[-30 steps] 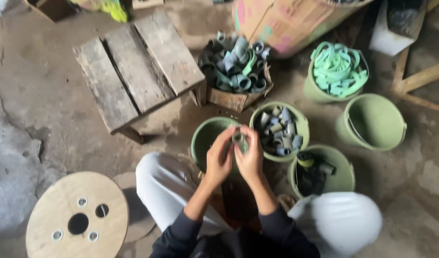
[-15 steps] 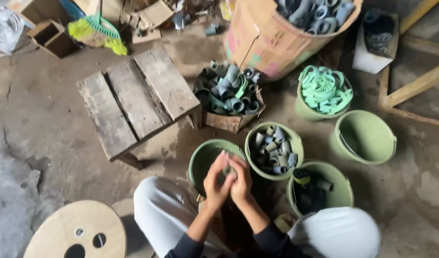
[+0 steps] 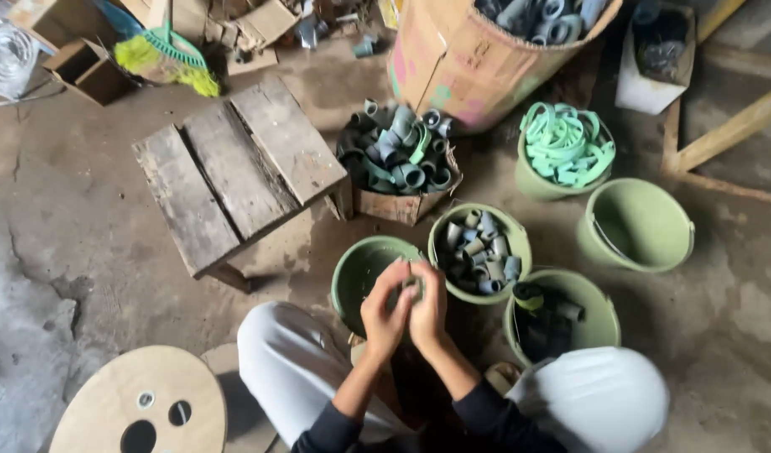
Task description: The person sits on the floor and cleans small gray plastic pipe fittings by hand. They dip each fitting into a bucket of water, scrub it with a green cloth, and place it into a bucket for cleaned items. The process is repeated for several fittings.
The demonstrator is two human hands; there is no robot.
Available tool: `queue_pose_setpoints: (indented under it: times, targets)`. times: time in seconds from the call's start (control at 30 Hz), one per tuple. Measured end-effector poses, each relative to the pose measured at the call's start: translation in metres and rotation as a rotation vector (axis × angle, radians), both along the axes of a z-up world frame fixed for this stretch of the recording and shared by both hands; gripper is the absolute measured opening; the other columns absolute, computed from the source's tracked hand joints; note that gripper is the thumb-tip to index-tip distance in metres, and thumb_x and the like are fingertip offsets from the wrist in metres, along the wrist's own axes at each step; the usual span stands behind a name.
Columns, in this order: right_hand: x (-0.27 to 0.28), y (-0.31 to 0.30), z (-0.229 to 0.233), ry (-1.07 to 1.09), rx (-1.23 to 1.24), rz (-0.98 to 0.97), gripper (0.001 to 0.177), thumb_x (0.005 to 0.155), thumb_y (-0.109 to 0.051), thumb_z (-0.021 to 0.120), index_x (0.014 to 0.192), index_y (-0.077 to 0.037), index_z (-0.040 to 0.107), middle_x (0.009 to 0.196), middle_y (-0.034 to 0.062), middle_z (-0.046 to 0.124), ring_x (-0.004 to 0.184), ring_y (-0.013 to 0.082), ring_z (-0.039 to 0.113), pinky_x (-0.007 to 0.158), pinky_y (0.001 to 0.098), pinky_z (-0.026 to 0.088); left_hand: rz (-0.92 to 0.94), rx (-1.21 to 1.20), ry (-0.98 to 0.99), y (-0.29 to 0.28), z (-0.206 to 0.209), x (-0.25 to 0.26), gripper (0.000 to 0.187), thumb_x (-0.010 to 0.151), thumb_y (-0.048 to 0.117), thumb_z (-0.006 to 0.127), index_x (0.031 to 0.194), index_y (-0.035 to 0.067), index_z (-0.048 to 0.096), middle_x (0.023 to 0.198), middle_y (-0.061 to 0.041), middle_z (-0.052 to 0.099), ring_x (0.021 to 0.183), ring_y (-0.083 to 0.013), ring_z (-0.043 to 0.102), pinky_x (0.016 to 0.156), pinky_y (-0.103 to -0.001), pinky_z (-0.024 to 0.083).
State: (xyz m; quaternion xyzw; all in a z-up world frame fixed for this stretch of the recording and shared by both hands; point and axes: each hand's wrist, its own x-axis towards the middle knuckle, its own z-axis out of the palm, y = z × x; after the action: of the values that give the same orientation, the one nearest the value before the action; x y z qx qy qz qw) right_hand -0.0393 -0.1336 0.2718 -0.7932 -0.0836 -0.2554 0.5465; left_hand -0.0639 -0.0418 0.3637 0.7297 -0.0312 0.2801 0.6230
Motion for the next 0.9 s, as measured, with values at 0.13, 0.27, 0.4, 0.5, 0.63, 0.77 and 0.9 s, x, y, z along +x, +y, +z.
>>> queue_pose_setpoints:
  times: [0.13,0.27,0.4,0.5,0.63,0.77,0.9]
  targets:
    - [0.03,0.009,-0.076,-0.135,-0.026,0.076,0.032,0.091,0.006,0.062,0.122,-0.002,0.061,0.122,0.017,0.065,0.116,0.0321,0.062,0.102,0.0398,0.048,0.13,0.003,-0.068,-0.005,-0.072,-0.002,0.027,0.086,0.003,0.077,0.113,0.005,0.076,0.116,-0.014,0.076,0.116,-0.0328,0.069,0.101,-0.043,0.052]
    - [-0.001,0.025,-0.031,1.059,0.194,-0.102,0.063,0.102,-0.061,0.039,0.112,-0.006,0.07,0.131,0.0237,0.066,0.131,0.0419,0.056,0.111,0.0512,0.04,0.099,0.083,0.441,0.002,-0.114,-0.021,0.025,0.089,0.014,0.074,0.112,0.005,0.077,0.108,-0.019,0.077,0.108,-0.0399,0.069,0.093,-0.05,0.053]
    - [0.001,0.008,0.013,0.051,-0.146,0.084,0.032,0.09,0.007,0.06,0.119,-0.005,0.059,0.117,0.0166,0.064,0.114,0.0357,0.064,0.098,0.0414,0.052,0.152,-0.046,0.007,-0.007,-0.035,0.0,0.026,0.089,-0.001,0.072,0.115,0.002,0.075,0.117,-0.018,0.076,0.12,-0.0359,0.066,0.102,-0.049,0.051]
    - [-0.022,0.006,-0.057,-0.433,-0.022,-0.071,0.017,0.093,-0.006,0.065,0.108,-0.001,0.061,0.121,0.0191,0.065,0.105,0.0301,0.068,0.091,0.0351,0.057,0.048,0.17,-0.512,0.002,-0.047,-0.011,0.015,0.086,0.009,0.077,0.094,-0.003,0.078,0.096,-0.019,0.08,0.092,-0.0402,0.078,0.091,-0.055,0.061]
    - [-0.023,0.021,-0.061,1.2,-0.009,0.203,0.057,0.103,-0.061,0.029,0.106,-0.019,0.068,0.124,0.0148,0.07,0.123,0.0382,0.063,0.106,0.05,0.046,0.059,0.182,-0.216,0.01,-0.084,-0.065,0.018,0.089,0.011,0.073,0.1,-0.002,0.076,0.1,-0.021,0.079,0.096,-0.0409,0.075,0.091,-0.054,0.06]
    - [0.034,0.015,0.028,1.061,0.272,0.119,0.05,0.101,-0.056,0.034,0.103,-0.015,0.063,0.117,0.0154,0.067,0.115,0.0335,0.059,0.1,0.0417,0.04,0.004,0.185,0.175,0.01,-0.093,0.019,0.025,0.096,0.015,0.064,0.115,0.0,0.072,0.109,-0.024,0.075,0.105,-0.0426,0.07,0.093,-0.051,0.056]
    - [-0.012,0.005,-0.029,0.008,0.017,0.072,0.03,0.093,-0.003,0.065,0.123,-0.003,0.061,0.12,0.0148,0.065,0.113,0.0311,0.064,0.09,0.0371,0.054,0.012,0.054,0.123,0.002,-0.047,-0.006,0.039,0.092,0.007,0.07,0.13,0.004,0.068,0.125,-0.017,0.072,0.118,-0.0345,0.067,0.101,-0.045,0.051]
